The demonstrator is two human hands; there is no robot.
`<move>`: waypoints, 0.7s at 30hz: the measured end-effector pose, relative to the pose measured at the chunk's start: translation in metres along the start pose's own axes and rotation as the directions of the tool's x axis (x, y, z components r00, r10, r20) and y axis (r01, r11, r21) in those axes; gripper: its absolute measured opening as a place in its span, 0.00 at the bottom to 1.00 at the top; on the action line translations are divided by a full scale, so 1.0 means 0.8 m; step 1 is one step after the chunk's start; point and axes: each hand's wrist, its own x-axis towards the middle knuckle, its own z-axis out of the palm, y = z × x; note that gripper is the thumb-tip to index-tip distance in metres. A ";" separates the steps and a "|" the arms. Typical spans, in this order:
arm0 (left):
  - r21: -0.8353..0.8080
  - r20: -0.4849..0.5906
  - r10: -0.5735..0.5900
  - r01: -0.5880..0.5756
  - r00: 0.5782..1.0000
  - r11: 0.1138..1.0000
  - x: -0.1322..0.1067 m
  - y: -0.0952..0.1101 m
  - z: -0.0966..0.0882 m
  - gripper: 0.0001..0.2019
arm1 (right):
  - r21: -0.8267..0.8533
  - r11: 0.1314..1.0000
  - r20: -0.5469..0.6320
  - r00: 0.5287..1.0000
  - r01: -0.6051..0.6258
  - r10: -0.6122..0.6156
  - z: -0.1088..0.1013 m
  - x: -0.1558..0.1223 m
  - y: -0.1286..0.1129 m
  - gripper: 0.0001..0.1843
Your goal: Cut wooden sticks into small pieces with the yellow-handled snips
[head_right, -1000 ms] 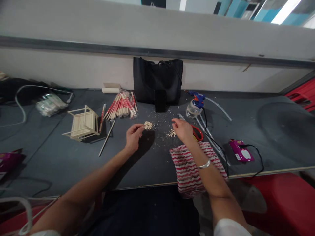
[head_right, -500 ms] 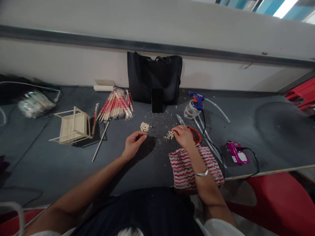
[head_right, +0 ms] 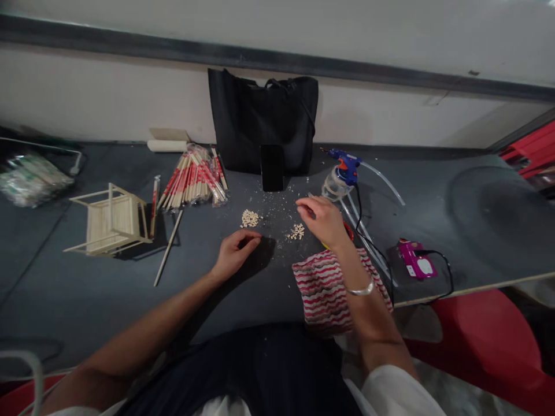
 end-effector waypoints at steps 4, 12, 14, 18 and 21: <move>-0.015 -0.007 0.002 -0.002 1.000 1.000 0.000 -0.001 -0.001 0.07 | -0.069 0.997 0.077 0.996 0.041 -0.036 -0.031 -0.067 0.009 0.13; -0.032 -0.025 0.023 -0.024 0.999 0.999 0.002 -0.001 0.003 0.07 | -0.320 0.930 0.193 0.973 0.183 -0.125 0.024 -0.173 -0.001 0.17; -0.030 -0.026 0.017 -0.018 1.000 0.999 0.002 -0.001 0.003 0.07 | -0.316 0.925 0.195 0.969 0.211 -0.155 0.037 -0.168 -0.006 0.17; -0.024 -0.041 -0.008 0.007 0.999 1.000 0.001 -0.002 0.002 0.08 | -0.292 0.916 0.124 0.961 0.274 -0.248 0.047 -0.147 -0.008 0.19; -0.028 -0.054 -0.025 0.024 0.998 0.999 0.002 -0.001 0.003 0.09 | -0.266 0.905 0.119 0.943 0.333 -0.312 0.053 -0.134 -0.008 0.20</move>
